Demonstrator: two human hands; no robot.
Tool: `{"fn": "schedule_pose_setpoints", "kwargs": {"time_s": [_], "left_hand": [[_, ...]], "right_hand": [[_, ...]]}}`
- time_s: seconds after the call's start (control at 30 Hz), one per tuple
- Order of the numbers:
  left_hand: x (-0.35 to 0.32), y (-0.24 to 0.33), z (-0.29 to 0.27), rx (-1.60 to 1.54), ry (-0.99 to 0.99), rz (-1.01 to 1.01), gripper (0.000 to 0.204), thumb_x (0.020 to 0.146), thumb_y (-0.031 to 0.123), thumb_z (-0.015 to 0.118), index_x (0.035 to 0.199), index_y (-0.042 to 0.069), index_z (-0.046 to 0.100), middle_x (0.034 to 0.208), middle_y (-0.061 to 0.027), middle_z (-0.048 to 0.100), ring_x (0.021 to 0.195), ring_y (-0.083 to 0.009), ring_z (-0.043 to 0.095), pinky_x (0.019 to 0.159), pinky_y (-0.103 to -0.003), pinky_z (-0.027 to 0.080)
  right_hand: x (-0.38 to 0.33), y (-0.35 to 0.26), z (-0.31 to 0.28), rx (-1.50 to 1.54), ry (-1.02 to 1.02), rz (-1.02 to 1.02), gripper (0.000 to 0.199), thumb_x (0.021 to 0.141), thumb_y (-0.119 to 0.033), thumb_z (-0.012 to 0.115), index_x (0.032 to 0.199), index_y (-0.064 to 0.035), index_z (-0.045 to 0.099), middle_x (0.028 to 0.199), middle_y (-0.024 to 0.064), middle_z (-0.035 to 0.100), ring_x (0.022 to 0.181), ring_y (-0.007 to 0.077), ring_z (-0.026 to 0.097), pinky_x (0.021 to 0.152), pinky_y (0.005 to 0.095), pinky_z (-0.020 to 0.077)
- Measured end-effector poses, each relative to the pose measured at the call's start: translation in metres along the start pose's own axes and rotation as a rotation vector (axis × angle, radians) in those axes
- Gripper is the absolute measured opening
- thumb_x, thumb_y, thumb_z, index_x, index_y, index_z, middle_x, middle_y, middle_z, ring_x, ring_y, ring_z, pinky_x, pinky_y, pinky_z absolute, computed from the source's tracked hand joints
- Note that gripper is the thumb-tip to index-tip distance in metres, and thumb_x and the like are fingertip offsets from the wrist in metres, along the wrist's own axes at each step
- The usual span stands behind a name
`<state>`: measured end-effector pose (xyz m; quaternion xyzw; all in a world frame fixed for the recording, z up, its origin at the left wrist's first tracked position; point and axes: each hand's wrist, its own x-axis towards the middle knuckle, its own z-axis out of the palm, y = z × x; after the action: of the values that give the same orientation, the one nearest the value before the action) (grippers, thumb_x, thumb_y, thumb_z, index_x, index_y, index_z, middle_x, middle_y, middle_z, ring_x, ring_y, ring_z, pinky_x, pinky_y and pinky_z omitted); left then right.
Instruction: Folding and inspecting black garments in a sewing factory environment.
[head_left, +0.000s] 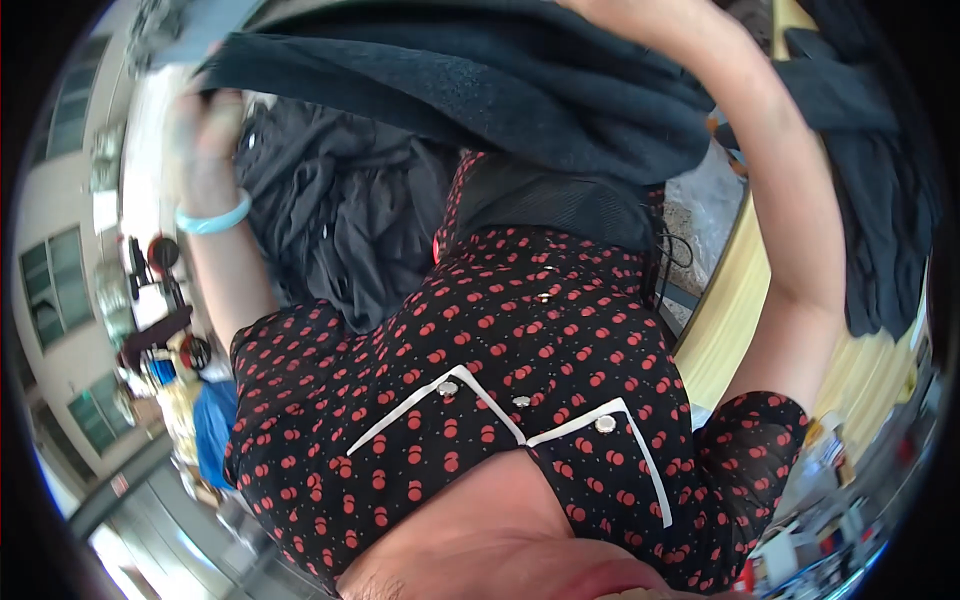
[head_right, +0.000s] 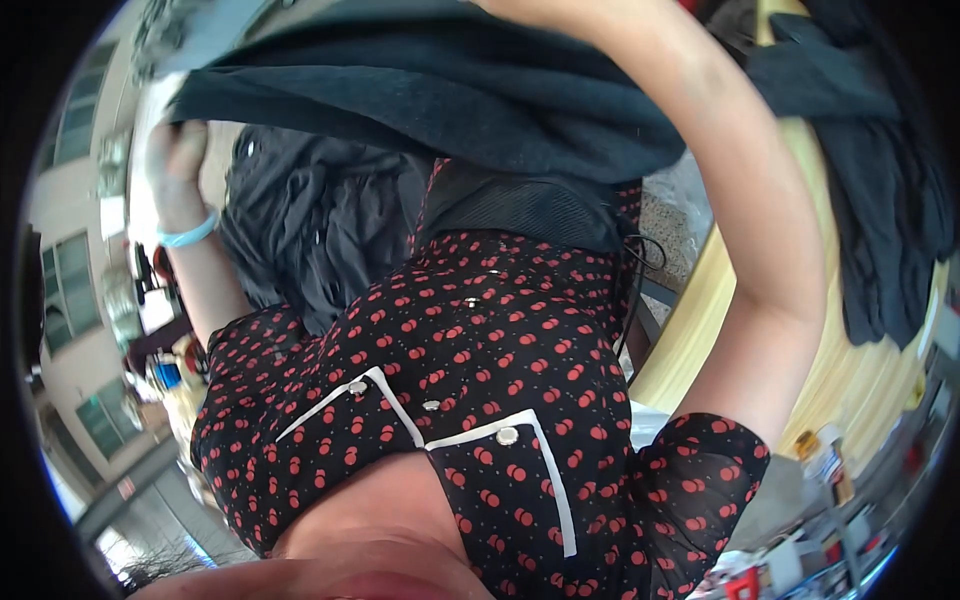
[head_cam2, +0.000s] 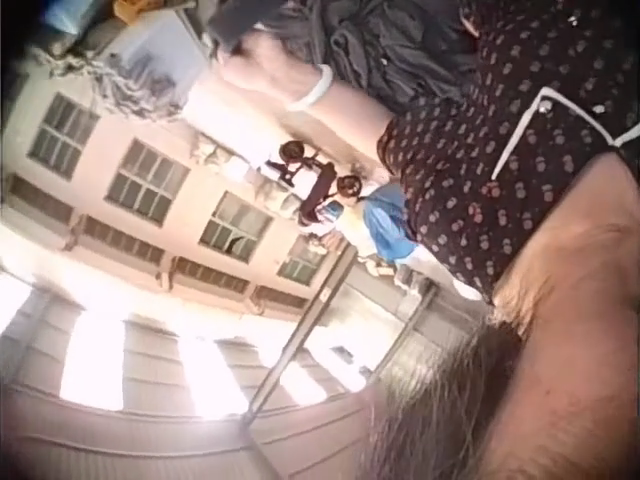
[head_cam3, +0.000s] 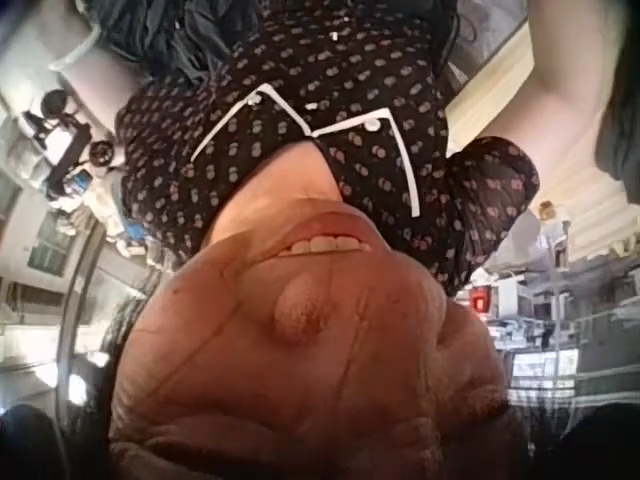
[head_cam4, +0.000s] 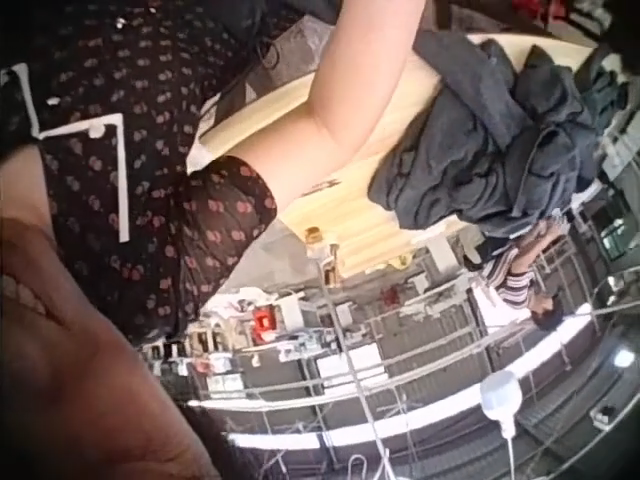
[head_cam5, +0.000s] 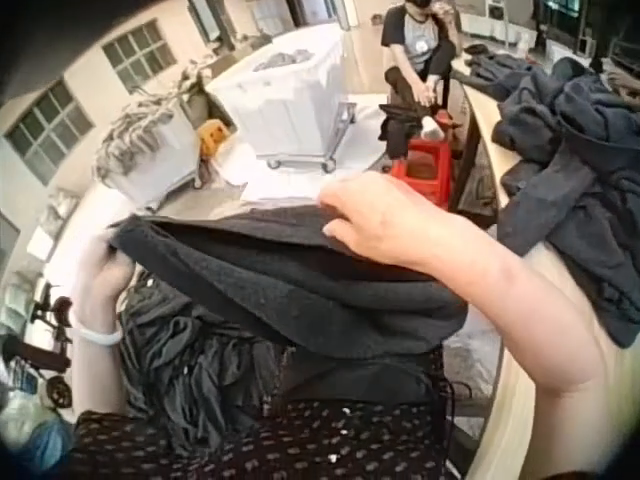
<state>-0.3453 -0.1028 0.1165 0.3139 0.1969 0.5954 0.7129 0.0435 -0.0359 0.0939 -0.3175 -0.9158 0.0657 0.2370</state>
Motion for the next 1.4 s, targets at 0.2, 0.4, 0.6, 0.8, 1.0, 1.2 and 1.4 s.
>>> {"fn": "schedule_pose_setpoints", "kwargs": {"time_s": [0.2, 0.4, 0.6, 0.8, 1.0, 1.2, 1.4], "left_hand": [[-0.048, 0.020, -0.094, -0.050, 0.338, -0.060, 0.031, 0.091, 0.005, 0.030, 0.116, -0.006, 0.043, 0.108, -0.0227, 0.052, 0.099, -0.0323, 0.053, 0.092, -0.042, 0.042], [-0.061, 0.020, -0.114, 0.065, 0.275, -0.105, 0.037, 0.091, 0.005, 0.029, 0.126, -0.001, 0.037, 0.117, -0.0232, 0.048, 0.109, -0.0329, 0.048, 0.097, -0.046, 0.036], [-0.023, -0.027, -0.053, 0.118, 0.544, -0.067, 0.025, 0.086, 0.005, 0.036, 0.090, -0.010, 0.055, 0.088, -0.0213, 0.061, 0.082, -0.0312, 0.058, 0.081, -0.041, 0.047], [-0.030, -0.007, -0.098, -0.153, 0.363, -0.070, 0.025, 0.090, 0.011, 0.035, 0.103, -0.005, 0.049, 0.106, -0.0231, 0.054, 0.096, -0.0320, 0.053, 0.088, -0.044, 0.042], [-0.038, -0.018, -0.099, -0.163, 0.376, -0.118, 0.029, 0.094, 0.014, 0.027, 0.108, 0.001, 0.049, 0.108, -0.0221, 0.055, 0.098, -0.0362, 0.054, 0.090, -0.050, 0.041], [-0.033, -0.079, -0.184, 0.140, 1.044, -0.055, 0.023, 0.088, 0.009, 0.040, 0.102, 0.001, 0.057, 0.102, -0.0144, 0.059, 0.094, -0.0273, 0.057, 0.086, -0.042, 0.044], [0.006, -0.165, -0.081, 1.734, 0.017, 0.074, 0.039, 0.077, 0.019, 0.061, 0.109, -0.001, 0.051, 0.108, -0.0154, 0.053, 0.099, -0.0272, 0.051, 0.086, -0.035, 0.039]], "right_hand": [[-0.074, -0.055, 0.075, 0.549, -0.346, 0.025, 0.010, 0.078, -0.008, 0.057, 0.082, 0.0017, 0.057, 0.076, 0.0154, 0.058, 0.071, 0.0285, 0.058, 0.064, 0.0330, 0.0458], [-0.106, -0.066, 0.099, 0.366, -0.163, 0.284, 0.023, 0.079, -0.009, 0.058, 0.100, 0.0004, 0.056, 0.093, 0.0148, 0.057, 0.085, 0.0324, 0.057, 0.074, 0.0340, 0.0460], [-0.065, -0.082, 0.133, 0.202, -0.124, 0.248, 0.046, 0.075, -0.021, 0.065, 0.113, -0.0023, 0.048, 0.108, 0.0135, 0.051, 0.099, 0.0307, 0.051, 0.081, 0.0356, 0.0443], [-0.038, -0.093, 0.192, -0.103, -0.195, 0.295, 0.052, 0.069, -0.025, 0.068, 0.110, -0.0014, 0.047, 0.117, 0.0213, 0.045, 0.110, 0.0339, 0.044, 0.091, 0.0397, 0.0398], [-0.046, -0.062, 0.165, 0.405, -0.082, 0.258, 0.020, 0.073, -0.008, 0.058, 0.091, 0.0002, 0.058, 0.100, 0.0144, 0.057, 0.098, 0.0255, 0.054, 0.085, 0.0318, 0.0426], [-0.062, -0.076, 0.052, 0.939, -0.203, 0.522, 0.018, 0.073, -0.003, 0.060, 0.090, 0.0028, 0.058, 0.081, 0.0105, 0.061, 0.077, 0.0136, 0.059, 0.070, 0.0245, 0.0447], [-0.056, -0.091, 0.066, 0.748, -0.363, 0.493, 0.021, 0.080, -0.019, 0.059, 0.072, 0.0001, 0.053, 0.062, 0.0160, 0.051, 0.059, 0.0331, 0.052, 0.052, 0.0360, 0.0398]]}}
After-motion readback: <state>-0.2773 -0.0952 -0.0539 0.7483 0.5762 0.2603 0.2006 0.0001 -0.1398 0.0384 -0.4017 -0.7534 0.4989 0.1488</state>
